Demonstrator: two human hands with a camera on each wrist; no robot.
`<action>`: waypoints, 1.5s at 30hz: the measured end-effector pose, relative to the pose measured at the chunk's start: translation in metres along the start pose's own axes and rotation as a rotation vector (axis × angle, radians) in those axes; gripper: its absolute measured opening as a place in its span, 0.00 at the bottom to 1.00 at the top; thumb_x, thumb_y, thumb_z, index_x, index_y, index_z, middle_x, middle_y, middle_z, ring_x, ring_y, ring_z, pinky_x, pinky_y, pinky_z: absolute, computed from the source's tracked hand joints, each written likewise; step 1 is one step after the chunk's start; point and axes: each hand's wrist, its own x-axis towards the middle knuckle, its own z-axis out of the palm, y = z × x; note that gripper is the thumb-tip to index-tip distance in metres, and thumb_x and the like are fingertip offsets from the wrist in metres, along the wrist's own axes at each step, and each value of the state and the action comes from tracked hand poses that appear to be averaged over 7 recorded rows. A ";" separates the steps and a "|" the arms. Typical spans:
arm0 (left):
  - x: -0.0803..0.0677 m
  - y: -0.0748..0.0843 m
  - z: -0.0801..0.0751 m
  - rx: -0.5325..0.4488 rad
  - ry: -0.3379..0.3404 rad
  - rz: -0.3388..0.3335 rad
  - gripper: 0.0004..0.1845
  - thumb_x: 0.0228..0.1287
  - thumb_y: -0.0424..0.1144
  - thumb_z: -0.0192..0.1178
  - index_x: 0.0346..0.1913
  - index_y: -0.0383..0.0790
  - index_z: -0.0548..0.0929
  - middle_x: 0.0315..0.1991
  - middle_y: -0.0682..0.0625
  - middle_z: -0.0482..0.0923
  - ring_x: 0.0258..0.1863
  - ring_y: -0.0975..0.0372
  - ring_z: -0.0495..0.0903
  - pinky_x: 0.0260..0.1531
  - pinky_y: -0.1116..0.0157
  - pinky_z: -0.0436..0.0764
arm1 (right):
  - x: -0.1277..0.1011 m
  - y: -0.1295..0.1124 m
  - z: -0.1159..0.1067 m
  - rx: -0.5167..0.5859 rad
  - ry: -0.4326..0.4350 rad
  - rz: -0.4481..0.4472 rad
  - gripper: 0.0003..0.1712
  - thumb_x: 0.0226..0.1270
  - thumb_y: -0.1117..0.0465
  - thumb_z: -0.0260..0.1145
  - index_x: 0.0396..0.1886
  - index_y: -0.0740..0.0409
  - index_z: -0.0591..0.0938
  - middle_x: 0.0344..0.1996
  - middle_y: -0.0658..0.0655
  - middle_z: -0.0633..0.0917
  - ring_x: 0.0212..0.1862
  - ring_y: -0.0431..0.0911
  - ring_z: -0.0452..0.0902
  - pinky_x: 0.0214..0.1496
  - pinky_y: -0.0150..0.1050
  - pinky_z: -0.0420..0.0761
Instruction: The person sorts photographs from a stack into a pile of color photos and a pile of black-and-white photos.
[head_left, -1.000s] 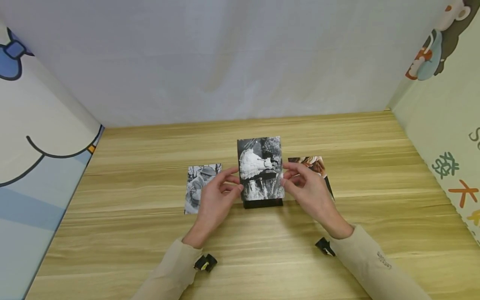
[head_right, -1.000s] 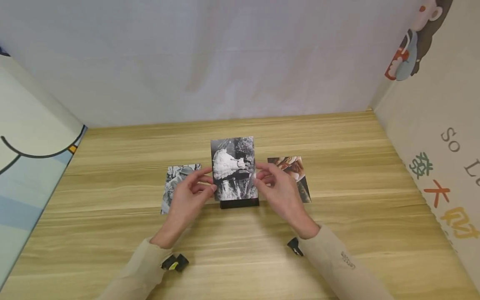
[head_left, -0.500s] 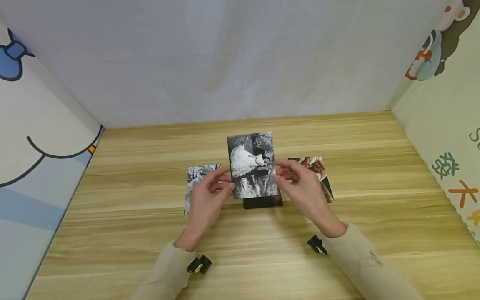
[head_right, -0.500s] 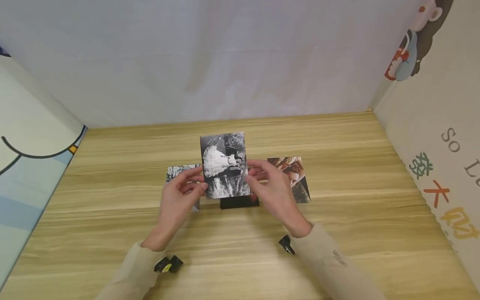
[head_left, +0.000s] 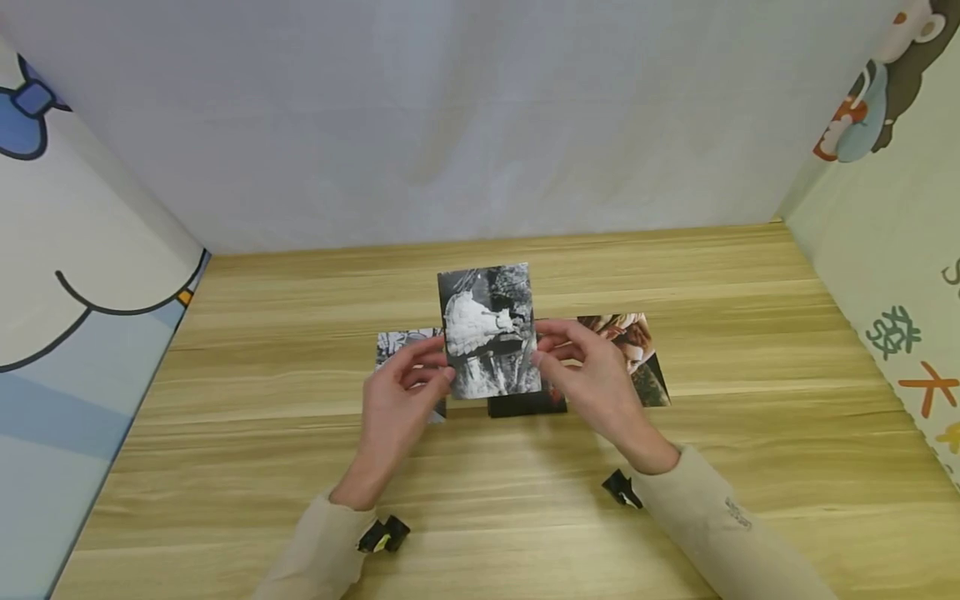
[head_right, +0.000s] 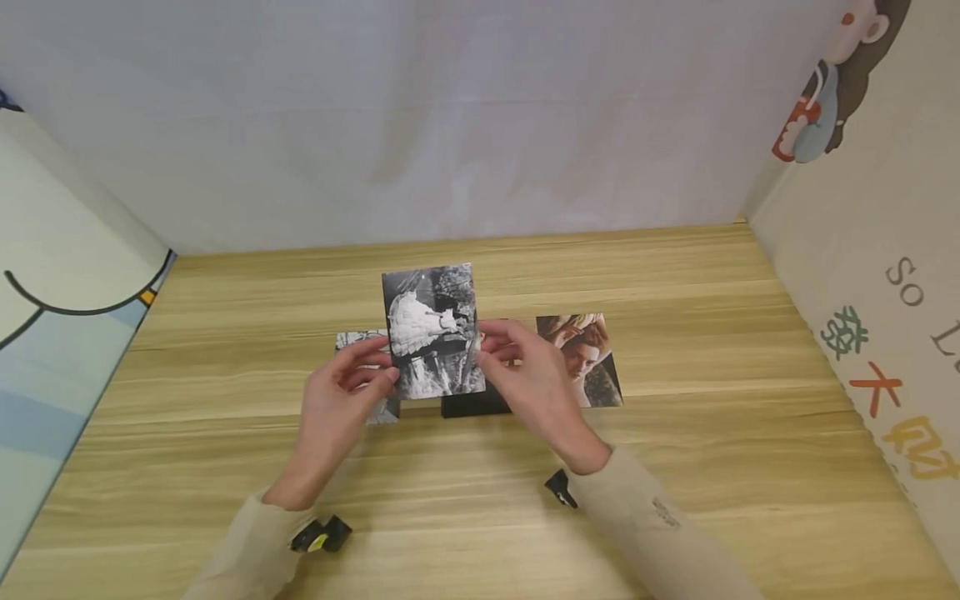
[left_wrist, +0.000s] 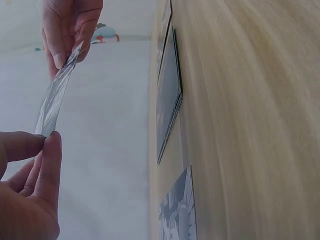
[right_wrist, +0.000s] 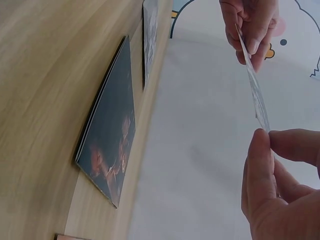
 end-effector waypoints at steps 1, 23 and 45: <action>0.000 0.000 -0.001 0.003 0.002 0.000 0.22 0.62 0.22 0.68 0.60 0.32 0.84 0.45 0.39 0.85 0.38 0.62 0.87 0.42 0.67 0.89 | 0.000 -0.001 0.001 0.011 -0.003 0.005 0.22 0.69 0.69 0.69 0.62 0.63 0.82 0.44 0.60 0.85 0.47 0.52 0.86 0.43 0.40 0.89; -0.005 0.004 -0.028 0.043 0.014 -0.042 0.22 0.64 0.22 0.67 0.61 0.32 0.83 0.46 0.37 0.84 0.39 0.64 0.87 0.40 0.68 0.88 | 0.002 -0.009 0.022 0.004 -0.043 -0.033 0.21 0.69 0.66 0.70 0.62 0.58 0.83 0.42 0.54 0.86 0.42 0.46 0.85 0.44 0.37 0.88; -0.010 0.000 -0.061 0.088 0.075 -0.040 0.22 0.63 0.21 0.67 0.60 0.32 0.84 0.46 0.35 0.83 0.37 0.67 0.86 0.37 0.71 0.87 | 0.007 -0.011 0.059 0.004 -0.041 -0.146 0.21 0.67 0.70 0.71 0.60 0.64 0.83 0.40 0.56 0.86 0.42 0.48 0.85 0.48 0.44 0.87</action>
